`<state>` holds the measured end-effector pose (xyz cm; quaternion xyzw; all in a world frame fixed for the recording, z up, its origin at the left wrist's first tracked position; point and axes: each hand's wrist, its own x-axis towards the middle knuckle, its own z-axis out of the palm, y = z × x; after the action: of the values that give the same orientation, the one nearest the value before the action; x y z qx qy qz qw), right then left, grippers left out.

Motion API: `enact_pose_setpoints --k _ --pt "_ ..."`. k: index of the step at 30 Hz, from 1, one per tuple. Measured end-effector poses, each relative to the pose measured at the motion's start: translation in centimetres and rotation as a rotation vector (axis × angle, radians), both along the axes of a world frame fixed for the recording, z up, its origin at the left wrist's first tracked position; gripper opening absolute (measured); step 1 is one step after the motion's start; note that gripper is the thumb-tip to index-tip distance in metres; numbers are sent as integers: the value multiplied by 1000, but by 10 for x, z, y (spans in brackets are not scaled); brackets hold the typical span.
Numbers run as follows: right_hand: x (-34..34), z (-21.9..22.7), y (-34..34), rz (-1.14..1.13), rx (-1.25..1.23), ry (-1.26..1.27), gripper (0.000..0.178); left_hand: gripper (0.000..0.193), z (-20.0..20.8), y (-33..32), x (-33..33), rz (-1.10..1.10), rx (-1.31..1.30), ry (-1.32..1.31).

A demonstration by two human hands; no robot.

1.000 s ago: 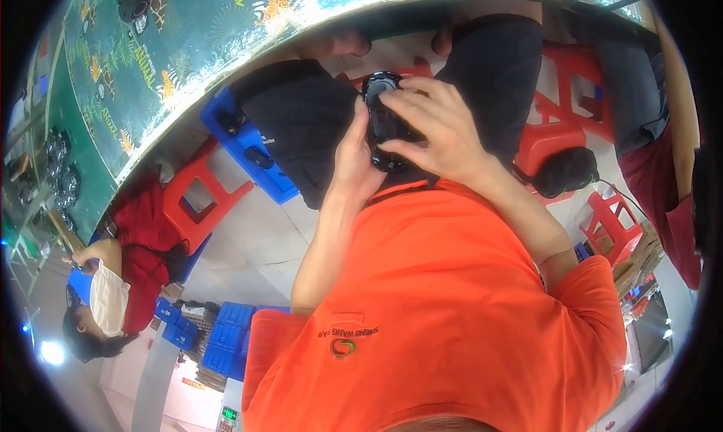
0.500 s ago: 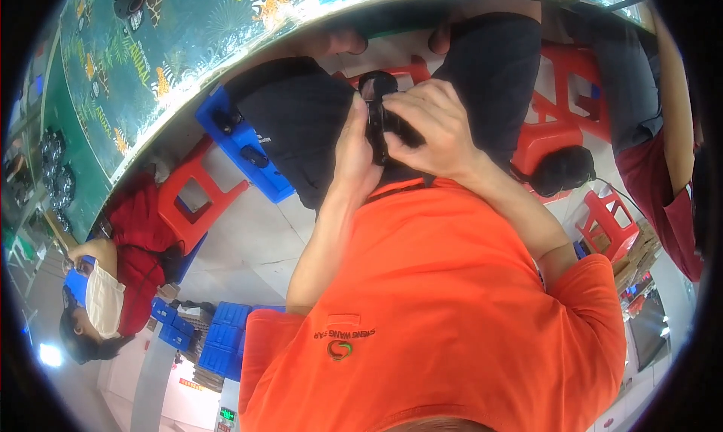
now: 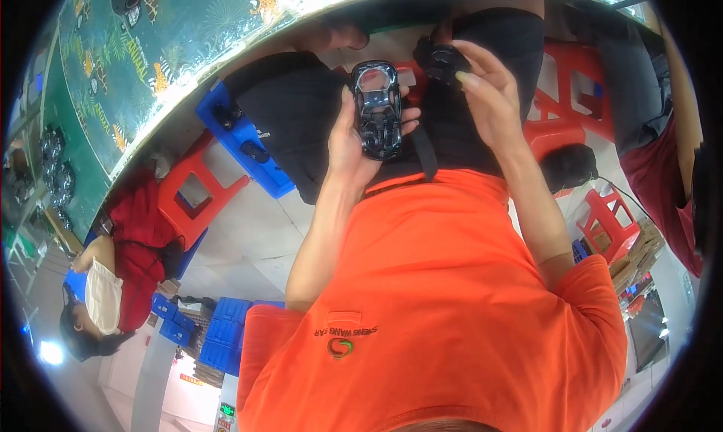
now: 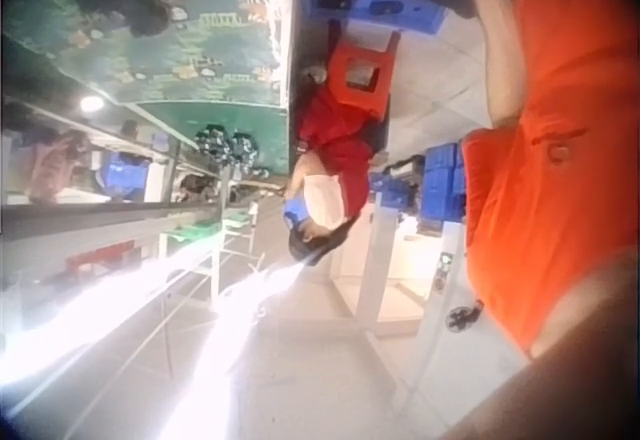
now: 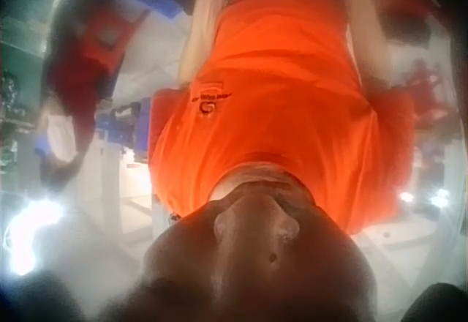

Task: The person drives screws into toy car chassis using an electric screwdriver, moves the cars across the workstation, and fits components into the toy car bodies by hand.

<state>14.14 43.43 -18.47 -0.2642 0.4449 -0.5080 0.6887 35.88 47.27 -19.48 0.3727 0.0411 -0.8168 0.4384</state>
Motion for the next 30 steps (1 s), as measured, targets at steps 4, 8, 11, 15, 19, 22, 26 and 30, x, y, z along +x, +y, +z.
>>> enact_pose_setpoints --k 4,8,11,15,19,22,26,30 --pt "-2 -9 2 -1 13 -45 46 66 1 0 2 -10 -45 14" --pt "-2 -14 3 15 54 -13 44 67 6 -1 -1 -34 -32 -62" --pt "-2 -18 3 6 93 53 42 66 8 0 -1 -73 -27 -94" --pt "4 -22 2 4 78 75 41 65 8 0 1 -115 -18 -78" --pt "5 -24 2 20 63 82 41 64 9 0 1 -136 -20 -91" --pt "3 -24 2 27 73 106 41 63 10 0 -1 -132 -6 -87" --pt "4 -22 2 22 71 118 40 63 9 1 -1 -139 -12 -96" --pt "3 -18 1 29 53 68 39 62 6 1 1 -130 -21 -88"
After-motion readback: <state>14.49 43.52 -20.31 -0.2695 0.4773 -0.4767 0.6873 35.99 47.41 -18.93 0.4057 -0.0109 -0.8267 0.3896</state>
